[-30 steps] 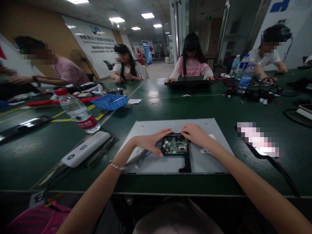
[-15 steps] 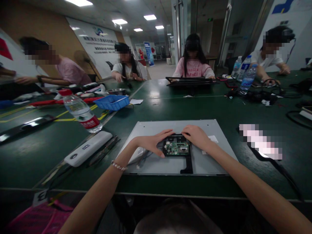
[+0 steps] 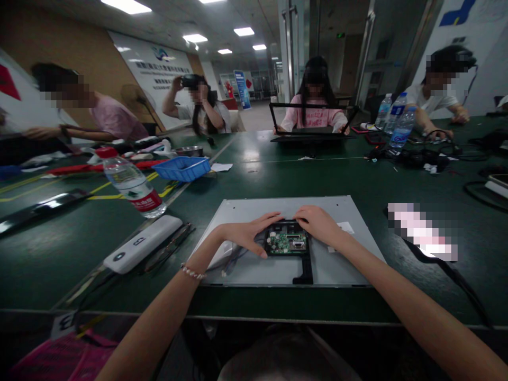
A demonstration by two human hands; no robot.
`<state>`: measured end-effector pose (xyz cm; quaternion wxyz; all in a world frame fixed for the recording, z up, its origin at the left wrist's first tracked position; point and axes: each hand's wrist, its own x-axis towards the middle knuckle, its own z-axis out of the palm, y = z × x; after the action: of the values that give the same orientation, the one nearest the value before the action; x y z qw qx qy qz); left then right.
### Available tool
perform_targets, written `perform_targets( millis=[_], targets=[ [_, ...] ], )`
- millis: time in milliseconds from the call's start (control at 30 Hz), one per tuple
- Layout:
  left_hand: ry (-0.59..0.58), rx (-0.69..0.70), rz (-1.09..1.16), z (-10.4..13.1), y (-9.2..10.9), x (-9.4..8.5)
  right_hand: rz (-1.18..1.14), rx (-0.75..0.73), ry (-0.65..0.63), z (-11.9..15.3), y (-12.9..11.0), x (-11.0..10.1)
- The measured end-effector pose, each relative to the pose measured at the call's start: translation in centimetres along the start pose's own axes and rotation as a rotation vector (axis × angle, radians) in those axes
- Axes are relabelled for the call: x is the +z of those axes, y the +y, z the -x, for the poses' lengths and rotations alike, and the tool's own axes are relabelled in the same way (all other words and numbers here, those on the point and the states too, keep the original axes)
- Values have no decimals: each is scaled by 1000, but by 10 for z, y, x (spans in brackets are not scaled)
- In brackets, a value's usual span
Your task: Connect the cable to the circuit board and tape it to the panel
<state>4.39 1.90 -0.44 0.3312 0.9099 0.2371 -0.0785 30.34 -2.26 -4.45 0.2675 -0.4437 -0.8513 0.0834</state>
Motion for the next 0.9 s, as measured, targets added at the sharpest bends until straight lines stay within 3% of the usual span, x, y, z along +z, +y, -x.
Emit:
perform_targets(
  millis=[900],
  targets=[
    [5, 2, -4, 0, 2, -1, -52, 49, 37, 2, -1, 2]
  ],
)
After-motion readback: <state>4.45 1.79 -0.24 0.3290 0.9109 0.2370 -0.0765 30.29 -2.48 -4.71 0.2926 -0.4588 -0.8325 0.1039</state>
